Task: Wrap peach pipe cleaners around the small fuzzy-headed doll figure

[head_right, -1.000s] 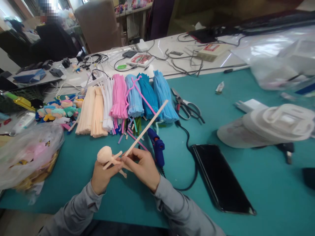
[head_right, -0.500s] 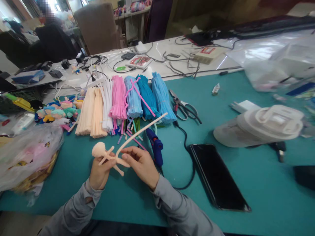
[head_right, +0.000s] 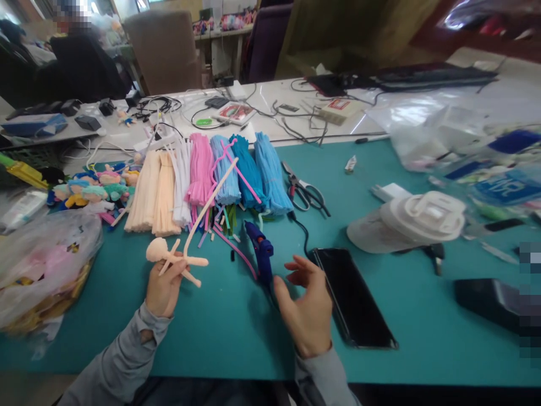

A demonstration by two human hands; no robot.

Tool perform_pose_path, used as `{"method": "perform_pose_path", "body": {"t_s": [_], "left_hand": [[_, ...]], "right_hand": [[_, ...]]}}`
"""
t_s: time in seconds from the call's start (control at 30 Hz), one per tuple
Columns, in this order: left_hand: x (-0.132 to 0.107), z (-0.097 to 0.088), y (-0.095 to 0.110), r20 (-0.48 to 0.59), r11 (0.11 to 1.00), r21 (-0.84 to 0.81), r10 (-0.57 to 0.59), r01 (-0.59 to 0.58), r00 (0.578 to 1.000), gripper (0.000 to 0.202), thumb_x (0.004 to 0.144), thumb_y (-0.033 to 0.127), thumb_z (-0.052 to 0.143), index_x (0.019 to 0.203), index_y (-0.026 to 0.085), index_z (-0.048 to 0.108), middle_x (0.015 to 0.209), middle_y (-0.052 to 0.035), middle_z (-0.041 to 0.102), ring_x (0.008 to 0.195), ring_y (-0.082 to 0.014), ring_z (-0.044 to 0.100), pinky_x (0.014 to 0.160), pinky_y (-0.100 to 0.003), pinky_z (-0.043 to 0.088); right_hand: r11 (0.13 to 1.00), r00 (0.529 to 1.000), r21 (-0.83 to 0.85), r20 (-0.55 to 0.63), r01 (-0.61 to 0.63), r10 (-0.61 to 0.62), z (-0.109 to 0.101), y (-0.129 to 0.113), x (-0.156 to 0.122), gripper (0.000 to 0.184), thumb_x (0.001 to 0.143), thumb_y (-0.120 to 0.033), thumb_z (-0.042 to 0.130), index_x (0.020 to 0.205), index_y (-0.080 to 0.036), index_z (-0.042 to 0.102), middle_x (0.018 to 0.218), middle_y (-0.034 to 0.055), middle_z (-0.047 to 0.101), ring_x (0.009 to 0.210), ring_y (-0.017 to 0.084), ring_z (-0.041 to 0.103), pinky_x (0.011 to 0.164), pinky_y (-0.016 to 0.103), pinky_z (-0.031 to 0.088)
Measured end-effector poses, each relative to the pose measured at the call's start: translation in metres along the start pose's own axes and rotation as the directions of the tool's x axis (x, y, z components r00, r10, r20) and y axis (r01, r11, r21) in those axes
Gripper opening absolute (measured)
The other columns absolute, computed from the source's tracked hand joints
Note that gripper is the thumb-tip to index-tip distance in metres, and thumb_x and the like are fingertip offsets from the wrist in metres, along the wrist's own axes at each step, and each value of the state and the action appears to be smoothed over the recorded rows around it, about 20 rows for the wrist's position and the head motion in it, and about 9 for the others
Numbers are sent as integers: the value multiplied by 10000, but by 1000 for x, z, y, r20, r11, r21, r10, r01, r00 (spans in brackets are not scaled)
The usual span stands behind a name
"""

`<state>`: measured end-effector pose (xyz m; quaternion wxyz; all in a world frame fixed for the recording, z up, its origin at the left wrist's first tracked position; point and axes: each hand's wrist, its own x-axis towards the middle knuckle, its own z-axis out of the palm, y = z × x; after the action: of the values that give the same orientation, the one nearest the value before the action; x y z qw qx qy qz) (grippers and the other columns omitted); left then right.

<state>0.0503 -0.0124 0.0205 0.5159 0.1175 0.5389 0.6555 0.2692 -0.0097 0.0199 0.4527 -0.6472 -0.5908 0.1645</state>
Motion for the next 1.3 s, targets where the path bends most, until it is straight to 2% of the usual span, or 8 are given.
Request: {"method": "perform_pose_path", "body": {"t_s": [0.1,0.17,0.53,0.8,0.97,1.03,1.17,1.3], "left_hand": [[-1,1,0,6,1000,9,-6,6,1000,185,470,181,750,606,120,640,537,32,582,513,-86,543,520,-214,465],[-1,2,1,-2,1000,-8,-11,11,1000,194,454,174,753,601,119,638,545,30,588,510,-86,544,513,-216,466],[-1,2,1,20,1000,-3,-20,20,1000,187,466,175,745,611,116,643,539,24,587,510,-92,539,516,-224,463],[-2,2,1,18,1000,11,-7,7,1000,187,472,175,741,610,124,627,557,26,586,511,-91,542,514,-219,464],[-1,2,0,17,1000,25,1,-1,1000,191,476,188,738,614,123,623,556,28,578,507,-93,544,518,-225,467],[-1,2,1,6,1000,28,1,-1,1000,194,469,186,738,615,120,629,555,26,575,509,-96,546,514,-227,467],[-1,2,1,19,1000,22,3,-4,1000,193,468,180,744,612,118,631,547,25,572,506,-94,541,510,-223,463],[-1,2,1,26,999,43,7,-8,1000,177,488,189,746,602,122,628,548,25,571,516,-96,550,531,-223,466]], "right_hand": [[976,980,-216,197,16,28,3,-2,6,490,715,-398,569,1133,-156,486,856,83,625,679,215,586,604,352,484],[951,969,-303,247,53,25,8,-6,8,526,712,-418,553,1149,-135,483,843,89,637,674,227,603,568,336,477],[867,969,-450,214,213,-127,22,0,7,375,721,-325,482,1029,-123,553,795,112,671,651,239,628,564,319,458],[855,977,-481,177,192,-120,24,-1,5,376,726,-313,471,1038,-119,555,832,127,675,651,248,632,546,325,447],[894,975,-417,206,163,-82,22,-10,8,468,755,-426,497,1105,-117,533,810,103,660,616,223,616,513,303,422],[891,967,-408,228,199,-112,21,-13,11,426,785,-470,462,1033,-141,569,784,92,654,617,217,608,503,293,400],[849,958,-470,256,243,-132,21,-12,20,342,816,-456,409,734,-178,590,636,75,623,545,205,570,460,280,322],[839,965,-495,233,224,-121,20,-5,32,342,812,-452,414,741,-174,600,616,74,625,527,204,566,454,274,311]]}}
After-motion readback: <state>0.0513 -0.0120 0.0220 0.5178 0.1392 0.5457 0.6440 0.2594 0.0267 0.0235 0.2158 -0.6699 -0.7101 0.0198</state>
